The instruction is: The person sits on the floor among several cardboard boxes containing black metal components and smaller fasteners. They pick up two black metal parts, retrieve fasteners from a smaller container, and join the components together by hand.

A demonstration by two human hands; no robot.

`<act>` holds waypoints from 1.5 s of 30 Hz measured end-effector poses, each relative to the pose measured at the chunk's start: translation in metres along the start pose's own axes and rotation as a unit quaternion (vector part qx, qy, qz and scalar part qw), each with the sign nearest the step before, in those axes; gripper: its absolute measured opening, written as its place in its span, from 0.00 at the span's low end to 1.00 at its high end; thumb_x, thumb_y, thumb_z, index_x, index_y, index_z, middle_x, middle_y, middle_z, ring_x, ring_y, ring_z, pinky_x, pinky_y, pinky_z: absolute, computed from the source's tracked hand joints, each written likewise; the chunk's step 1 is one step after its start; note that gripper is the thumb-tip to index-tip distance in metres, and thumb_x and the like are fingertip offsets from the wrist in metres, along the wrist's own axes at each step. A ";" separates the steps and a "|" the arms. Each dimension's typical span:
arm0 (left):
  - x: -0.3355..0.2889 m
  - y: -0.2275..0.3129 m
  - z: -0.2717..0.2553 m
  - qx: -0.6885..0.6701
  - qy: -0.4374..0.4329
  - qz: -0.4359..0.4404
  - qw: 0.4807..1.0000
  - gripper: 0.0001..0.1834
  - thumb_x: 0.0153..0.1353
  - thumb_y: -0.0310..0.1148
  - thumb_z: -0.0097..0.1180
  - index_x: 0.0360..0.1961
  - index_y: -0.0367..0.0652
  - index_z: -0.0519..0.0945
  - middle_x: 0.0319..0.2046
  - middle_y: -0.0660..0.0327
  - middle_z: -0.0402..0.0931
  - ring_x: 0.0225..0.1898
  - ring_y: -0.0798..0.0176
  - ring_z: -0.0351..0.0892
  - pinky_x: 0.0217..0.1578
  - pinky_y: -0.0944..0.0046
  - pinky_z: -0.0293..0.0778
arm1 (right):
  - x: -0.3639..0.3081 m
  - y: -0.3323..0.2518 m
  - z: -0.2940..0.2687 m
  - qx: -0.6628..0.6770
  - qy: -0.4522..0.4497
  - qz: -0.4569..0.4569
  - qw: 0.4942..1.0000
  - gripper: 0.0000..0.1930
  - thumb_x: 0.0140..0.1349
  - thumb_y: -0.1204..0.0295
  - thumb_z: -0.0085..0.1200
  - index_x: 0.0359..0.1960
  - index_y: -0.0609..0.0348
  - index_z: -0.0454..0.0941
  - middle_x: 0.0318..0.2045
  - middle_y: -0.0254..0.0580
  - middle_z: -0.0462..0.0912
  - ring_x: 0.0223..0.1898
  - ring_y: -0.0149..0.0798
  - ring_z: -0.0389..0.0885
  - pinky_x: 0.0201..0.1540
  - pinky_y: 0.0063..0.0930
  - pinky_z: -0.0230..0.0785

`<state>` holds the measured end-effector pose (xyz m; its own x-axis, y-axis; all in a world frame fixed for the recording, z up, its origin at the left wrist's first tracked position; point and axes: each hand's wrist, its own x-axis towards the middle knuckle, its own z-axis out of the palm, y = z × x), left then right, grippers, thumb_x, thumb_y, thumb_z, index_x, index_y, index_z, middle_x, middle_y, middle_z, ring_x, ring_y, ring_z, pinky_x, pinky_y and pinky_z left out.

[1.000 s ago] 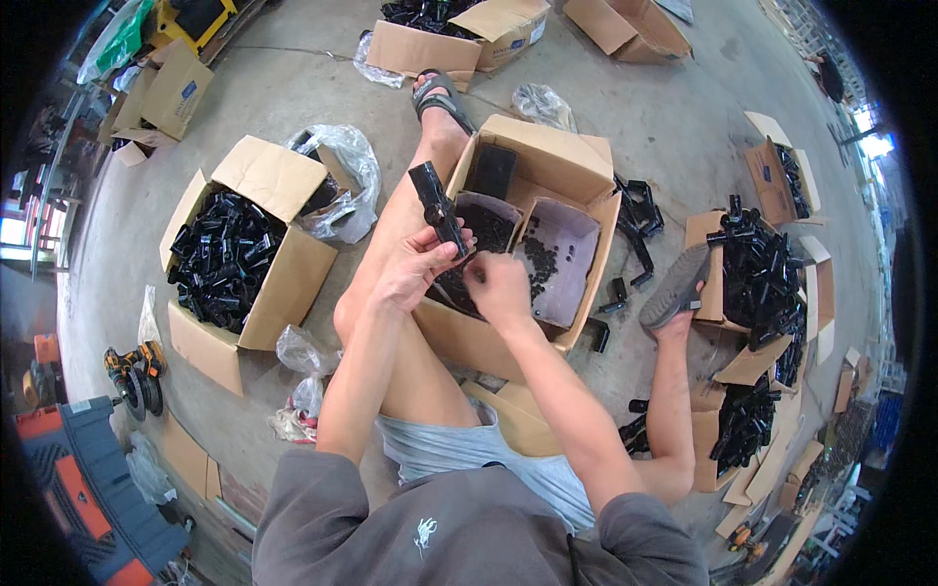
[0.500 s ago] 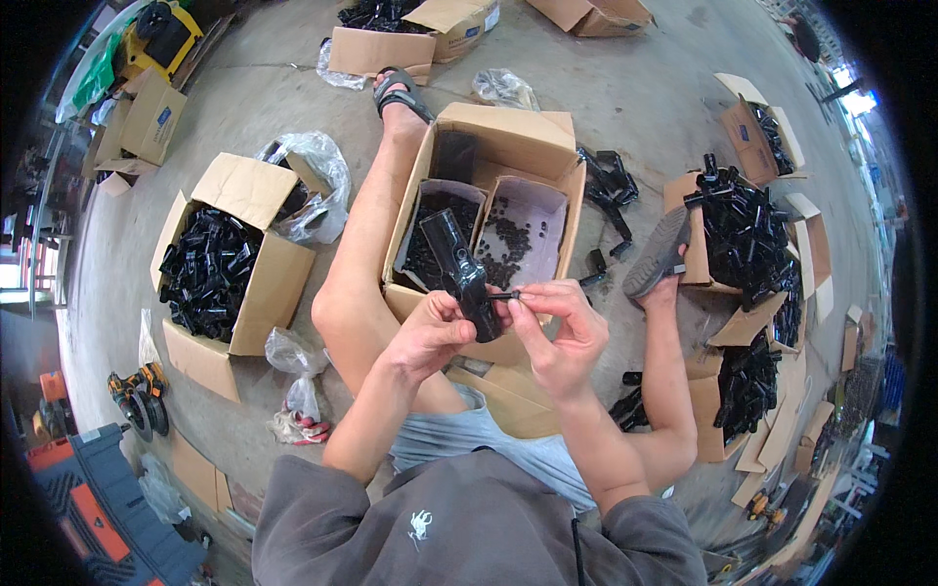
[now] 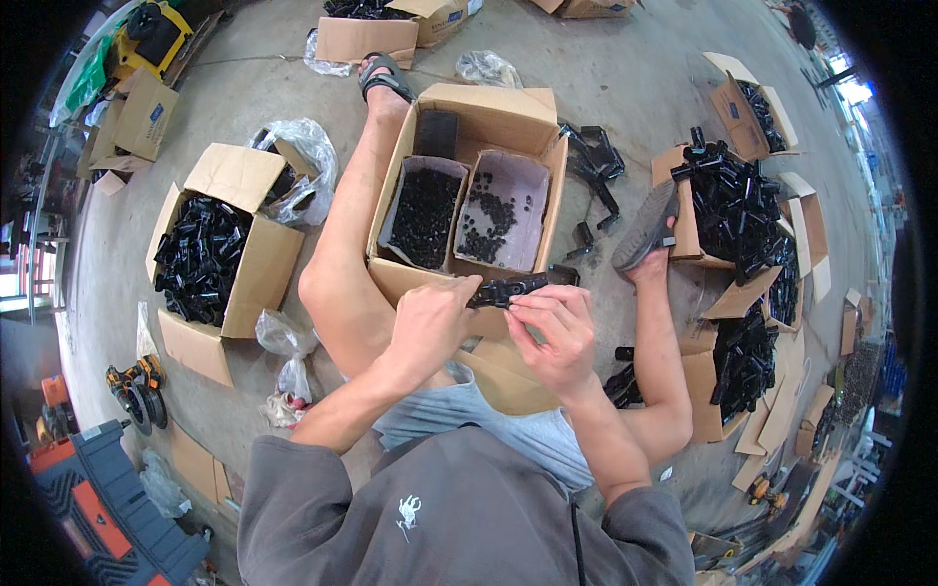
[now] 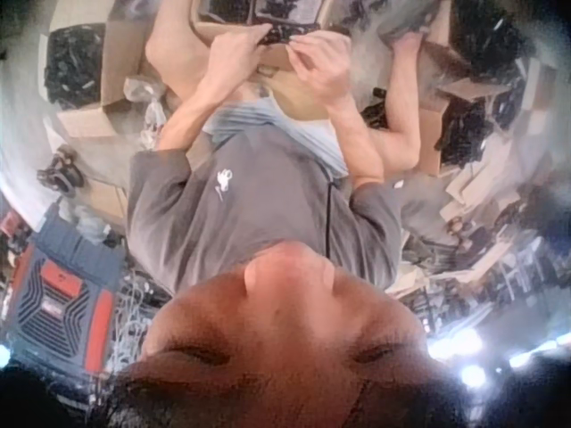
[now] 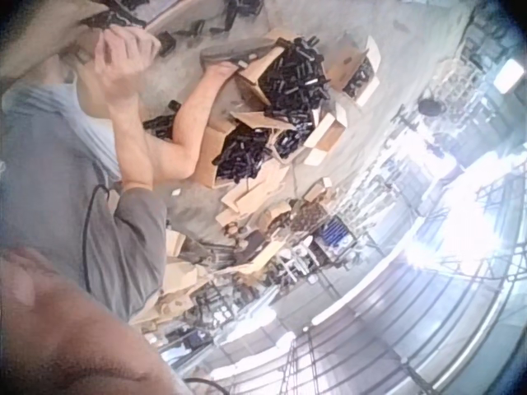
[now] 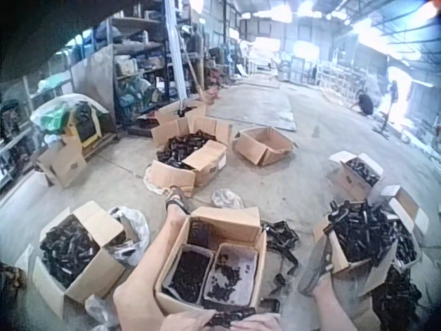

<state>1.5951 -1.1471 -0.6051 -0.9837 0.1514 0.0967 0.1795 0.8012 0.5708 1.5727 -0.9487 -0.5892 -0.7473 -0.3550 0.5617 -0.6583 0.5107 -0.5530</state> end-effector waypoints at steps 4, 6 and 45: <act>-0.003 0.008 0.002 0.036 -0.053 -0.025 0.998 0.45 0.50 0.30 0.67 0.71 0.42 0.63 0.23 0.49 0.80 0.25 0.46 0.81 0.28 0.49 0.76 | -0.006 0.004 -0.002 -0.017 -0.024 0.014 0.999 0.10 0.46 0.78 0.70 0.30 0.53 0.83 0.34 0.28 0.86 0.39 0.36 0.81 0.47 0.35 0.68; -0.001 0.011 0.001 0.046 -0.085 -0.042 0.994 0.54 0.49 0.29 0.67 0.76 0.38 0.51 0.22 0.48 0.79 0.25 0.46 0.82 0.28 0.48 0.77 | -0.003 0.006 -0.003 -0.014 -0.038 0.009 0.999 0.10 0.46 0.78 0.70 0.30 0.53 0.83 0.33 0.28 0.85 0.39 0.35 0.81 0.47 0.35 0.67; -0.016 0.003 0.020 -0.061 -0.018 -0.045 0.997 0.20 0.55 0.30 0.66 0.49 0.47 0.75 0.27 0.52 0.82 0.31 0.46 0.84 0.29 0.48 0.78 | 0.020 0.015 0.010 0.009 -0.223 -0.018 0.975 0.05 0.54 0.73 0.63 0.32 0.58 0.84 0.31 0.38 0.82 0.41 0.43 0.78 0.47 0.39 0.69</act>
<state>1.6113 -1.1360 -0.6215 -0.9944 0.1051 0.0130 0.0866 0.7362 0.6712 1.5466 -0.9563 -0.5923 -0.6858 -0.6797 0.2602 -0.6834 0.4785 -0.5514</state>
